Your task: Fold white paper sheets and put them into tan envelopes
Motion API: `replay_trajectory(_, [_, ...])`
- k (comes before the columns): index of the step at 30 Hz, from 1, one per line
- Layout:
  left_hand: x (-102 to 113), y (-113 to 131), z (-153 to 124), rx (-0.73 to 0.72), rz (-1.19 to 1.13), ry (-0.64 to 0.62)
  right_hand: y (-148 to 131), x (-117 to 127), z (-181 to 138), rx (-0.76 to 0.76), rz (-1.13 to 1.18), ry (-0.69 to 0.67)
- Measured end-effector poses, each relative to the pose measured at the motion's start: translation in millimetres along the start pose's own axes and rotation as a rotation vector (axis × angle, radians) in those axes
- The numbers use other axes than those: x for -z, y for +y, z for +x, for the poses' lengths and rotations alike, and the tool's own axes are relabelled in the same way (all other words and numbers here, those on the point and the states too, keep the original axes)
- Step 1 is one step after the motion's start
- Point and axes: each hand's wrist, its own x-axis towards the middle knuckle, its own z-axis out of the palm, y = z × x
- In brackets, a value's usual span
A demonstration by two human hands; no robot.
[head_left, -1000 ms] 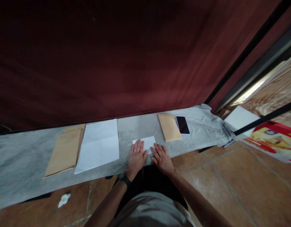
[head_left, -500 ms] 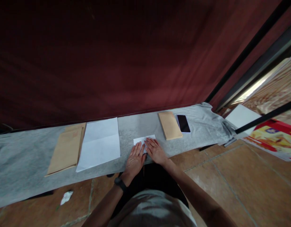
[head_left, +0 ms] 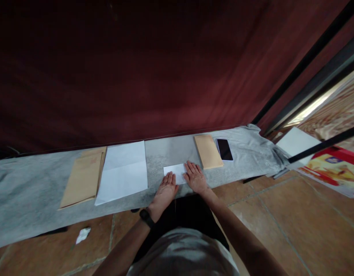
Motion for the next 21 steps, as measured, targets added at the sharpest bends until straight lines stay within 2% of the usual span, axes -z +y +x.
replay_trajectory(9, [-13, -3, 5, -0.030, -0.046, -0.023, 0, -2, 0, -0.005, 0.007, 0.007])
replay_trajectory(14, [-4, -9, 4, -0.065, 0.035, -0.082, 0, 4, 1, -0.020, 0.026, 0.005])
replay_trajectory(21, [14, -6, -3, -0.034, -0.019, 0.017, -5, 14, -28, 0.188, 0.106, -0.019])
